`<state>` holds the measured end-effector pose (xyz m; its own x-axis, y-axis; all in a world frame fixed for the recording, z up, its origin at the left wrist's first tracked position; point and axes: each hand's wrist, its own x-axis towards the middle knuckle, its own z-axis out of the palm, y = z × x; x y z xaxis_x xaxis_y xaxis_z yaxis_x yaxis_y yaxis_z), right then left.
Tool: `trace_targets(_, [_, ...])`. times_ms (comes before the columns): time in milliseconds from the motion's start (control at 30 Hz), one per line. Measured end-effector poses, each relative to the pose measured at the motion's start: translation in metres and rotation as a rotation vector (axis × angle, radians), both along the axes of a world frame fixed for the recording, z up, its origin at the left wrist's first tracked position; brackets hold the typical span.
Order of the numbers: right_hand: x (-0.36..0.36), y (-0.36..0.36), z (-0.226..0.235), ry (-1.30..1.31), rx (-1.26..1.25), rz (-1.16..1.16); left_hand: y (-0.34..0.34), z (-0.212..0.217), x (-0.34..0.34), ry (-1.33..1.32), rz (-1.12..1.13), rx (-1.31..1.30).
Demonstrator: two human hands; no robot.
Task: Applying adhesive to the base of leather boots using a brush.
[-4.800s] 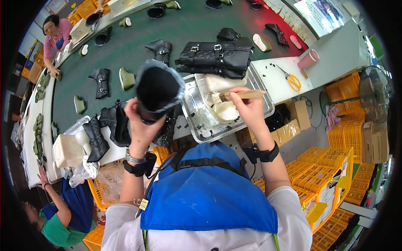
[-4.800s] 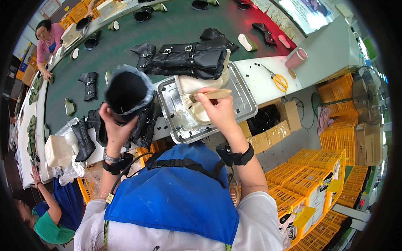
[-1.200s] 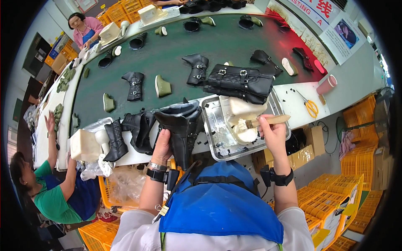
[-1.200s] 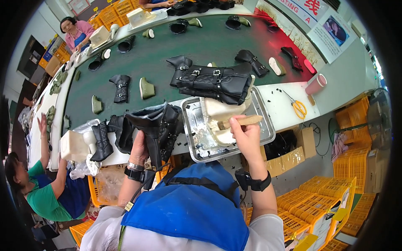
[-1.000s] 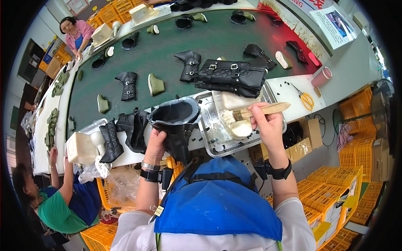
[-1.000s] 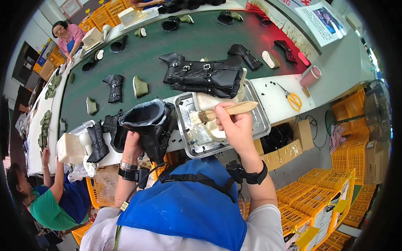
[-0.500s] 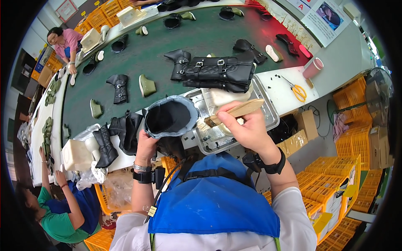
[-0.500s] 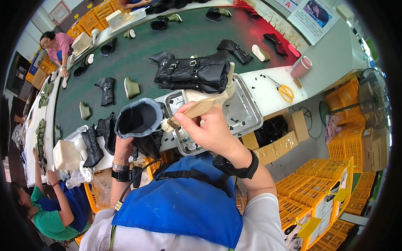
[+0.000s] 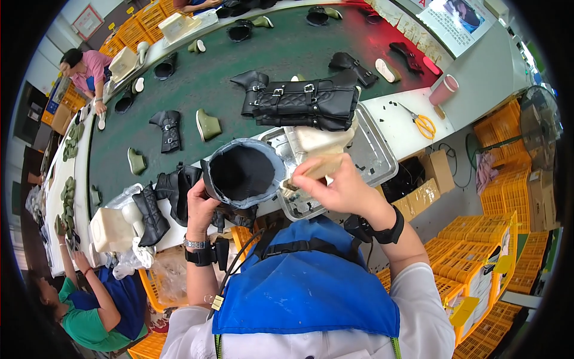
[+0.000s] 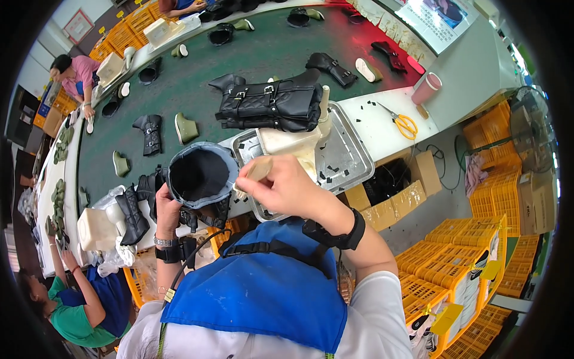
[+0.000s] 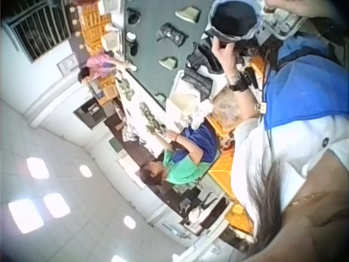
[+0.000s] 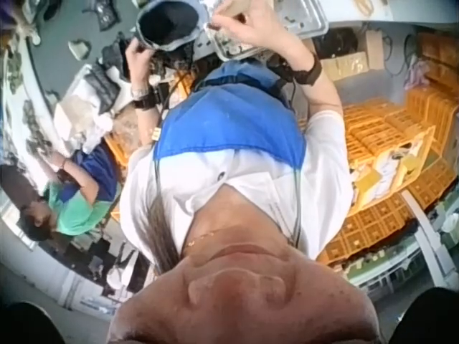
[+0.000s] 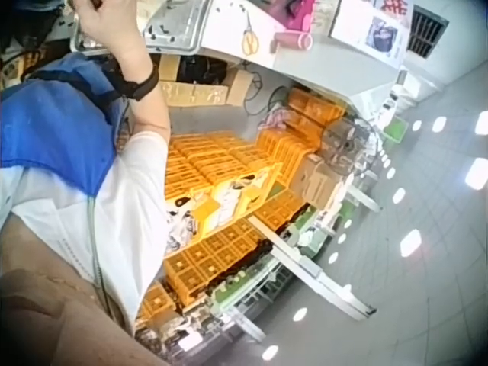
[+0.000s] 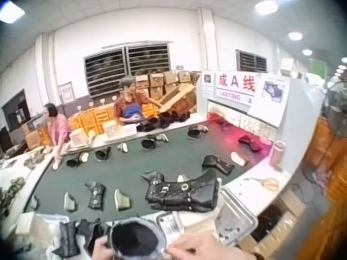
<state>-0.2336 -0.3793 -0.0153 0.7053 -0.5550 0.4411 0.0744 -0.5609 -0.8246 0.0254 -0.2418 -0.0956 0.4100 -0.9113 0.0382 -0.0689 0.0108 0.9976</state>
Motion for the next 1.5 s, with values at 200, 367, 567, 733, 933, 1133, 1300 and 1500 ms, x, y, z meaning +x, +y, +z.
trace_targets(200, [0.002,-0.011,-0.007,-0.034,0.017,-0.122,-0.002,-0.005,0.002,0.034,-0.056,0.071])
trace_targets(367, [-0.001,-0.014,-0.014,-0.103,-0.016,-0.214,-0.002,-0.008,0.0,-0.013,-0.076,0.091])
trace_targets(567, [-0.036,-0.024,-0.031,-0.059,0.168,-0.431,0.003,-0.03,0.009,0.469,0.065,-0.117])
trace_targets(733, [-0.064,-0.038,-0.086,0.302,0.284,-0.544,0.015,-0.036,0.024,0.985,0.055,-0.244])
trace_targets(933, [-0.06,-0.04,-0.116,0.5,0.2,-0.486,0.006,-0.036,0.014,1.122,-0.1,-0.304])
trace_targets(1133, [-0.056,-0.039,-0.126,0.749,0.115,-0.351,0.017,-0.033,0.012,1.112,0.065,-0.308])
trace_targets(1300, [-0.067,-0.029,-0.111,0.592,0.083,-0.455,0.016,-0.018,0.002,0.914,0.109,-0.292])
trace_targets(1500, [-0.087,-0.019,-0.121,0.416,0.217,-0.568,0.02,-0.03,0.011,0.873,0.191,-0.302])
